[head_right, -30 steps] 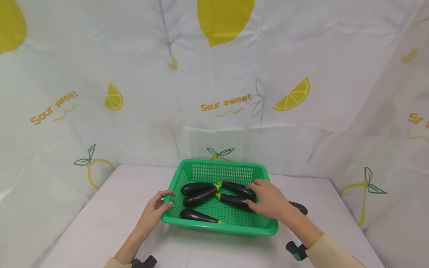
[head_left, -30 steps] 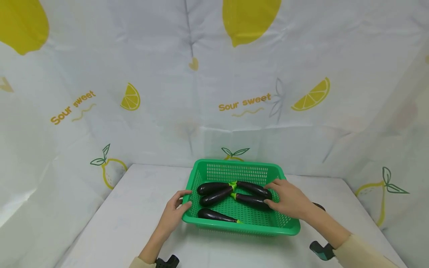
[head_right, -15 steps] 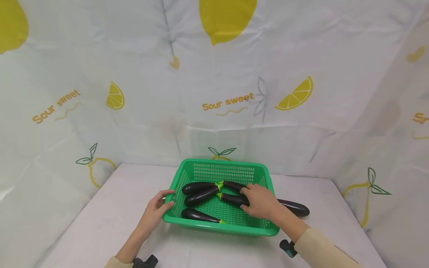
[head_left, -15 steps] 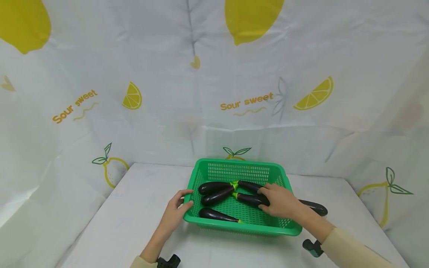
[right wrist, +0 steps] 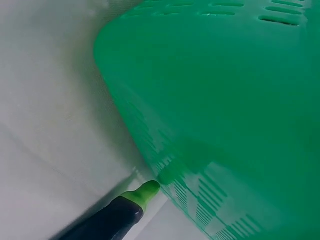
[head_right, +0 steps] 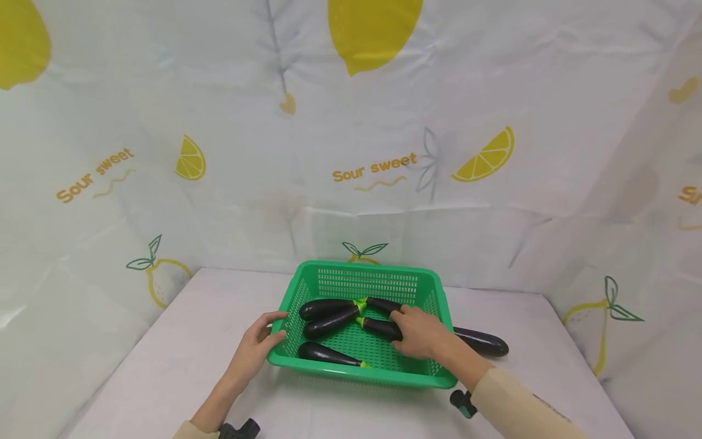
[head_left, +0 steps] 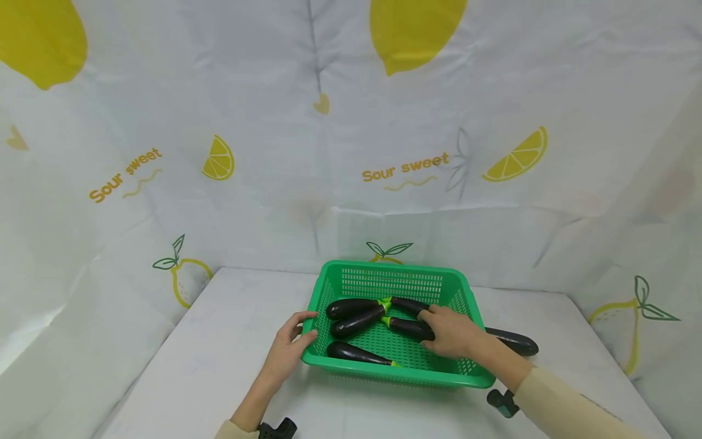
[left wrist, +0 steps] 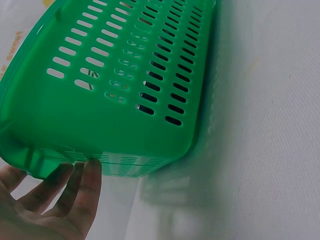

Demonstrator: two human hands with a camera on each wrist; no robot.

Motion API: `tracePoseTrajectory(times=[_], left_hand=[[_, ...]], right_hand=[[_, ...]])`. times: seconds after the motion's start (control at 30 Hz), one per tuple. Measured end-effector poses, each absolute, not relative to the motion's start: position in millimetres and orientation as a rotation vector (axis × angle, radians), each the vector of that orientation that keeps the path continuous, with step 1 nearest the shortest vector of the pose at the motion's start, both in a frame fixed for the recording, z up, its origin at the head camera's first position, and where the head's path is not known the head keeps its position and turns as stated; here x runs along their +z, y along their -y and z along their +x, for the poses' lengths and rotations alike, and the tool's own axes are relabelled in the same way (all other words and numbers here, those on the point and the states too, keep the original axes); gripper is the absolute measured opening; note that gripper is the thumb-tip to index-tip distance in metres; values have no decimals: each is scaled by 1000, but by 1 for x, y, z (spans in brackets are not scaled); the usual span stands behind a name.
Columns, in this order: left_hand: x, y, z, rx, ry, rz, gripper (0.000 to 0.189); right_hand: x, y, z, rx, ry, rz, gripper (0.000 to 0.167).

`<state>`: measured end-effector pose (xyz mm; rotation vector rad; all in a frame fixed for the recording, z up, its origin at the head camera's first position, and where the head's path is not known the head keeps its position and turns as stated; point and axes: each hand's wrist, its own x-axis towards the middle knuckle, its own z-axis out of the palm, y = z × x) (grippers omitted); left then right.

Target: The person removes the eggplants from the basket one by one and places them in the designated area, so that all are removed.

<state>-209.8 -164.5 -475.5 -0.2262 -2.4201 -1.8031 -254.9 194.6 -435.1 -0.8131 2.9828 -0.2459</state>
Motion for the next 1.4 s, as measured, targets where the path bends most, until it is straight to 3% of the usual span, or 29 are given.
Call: tracePoseTrajectory(times=[0.37, 0.8, 1.4], left_hand=[[-475, 163, -209, -1799, 2427, -228, 36], [-474, 161, -207, -1821, 2428, -218, 38], [-473, 164, -209, -1825, 2414, -207, 37]], right_hand=[[-437, -192, -260, -300, -2897, -755, 48], [-440, -195, -264, -485, -2867, -731, 36], [-413, -213, -254, -899, -2846, -790, 32]])
